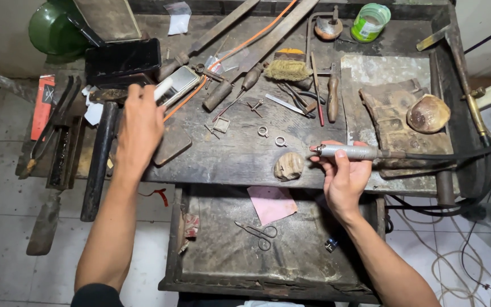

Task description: The person is using a handheld rotary tool to polish or grind small metal rings on a jewelry workbench.

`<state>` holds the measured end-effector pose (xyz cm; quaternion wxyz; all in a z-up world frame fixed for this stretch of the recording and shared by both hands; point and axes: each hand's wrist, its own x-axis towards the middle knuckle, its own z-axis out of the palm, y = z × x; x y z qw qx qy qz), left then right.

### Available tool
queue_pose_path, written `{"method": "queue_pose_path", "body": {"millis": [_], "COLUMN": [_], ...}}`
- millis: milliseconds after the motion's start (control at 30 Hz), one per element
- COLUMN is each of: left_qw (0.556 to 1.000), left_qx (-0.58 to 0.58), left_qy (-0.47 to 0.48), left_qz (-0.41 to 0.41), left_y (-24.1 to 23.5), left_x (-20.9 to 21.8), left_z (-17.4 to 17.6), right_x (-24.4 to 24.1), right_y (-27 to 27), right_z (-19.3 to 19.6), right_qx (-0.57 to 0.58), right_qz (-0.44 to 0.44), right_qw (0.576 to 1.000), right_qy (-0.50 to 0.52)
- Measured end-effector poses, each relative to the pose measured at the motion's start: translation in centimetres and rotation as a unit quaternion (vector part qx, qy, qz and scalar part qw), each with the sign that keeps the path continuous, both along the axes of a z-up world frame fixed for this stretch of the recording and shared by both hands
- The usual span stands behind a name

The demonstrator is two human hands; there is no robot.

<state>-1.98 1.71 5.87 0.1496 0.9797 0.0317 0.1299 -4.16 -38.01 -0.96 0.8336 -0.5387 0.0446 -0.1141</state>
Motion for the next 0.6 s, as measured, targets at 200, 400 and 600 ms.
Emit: {"method": "queue_pose_path", "body": {"millis": [200, 400, 600], "left_qw": [0.995, 0.993, 0.994], "left_qx": [-0.025, -0.046, -0.050], "left_qy": [0.051, 0.063, 0.024], "left_qz": [0.083, 0.086, 0.097], "left_y": [0.8, 0.5, -0.1], "left_x": [0.1, 2.0, 3.7], "left_z": [-0.7, -3.1, -2.9], "right_x": [-0.2, -0.1, 0.0], "right_y": [0.4, 0.3, 0.0], "right_z": [0.9, 0.7, -0.1], "right_qx": [-0.004, -0.009, 0.001], "right_qz": [-0.002, -0.001, 0.002], "right_qw": [1.000, 1.000, 1.000], "right_qy": [0.002, 0.000, 0.000]}}
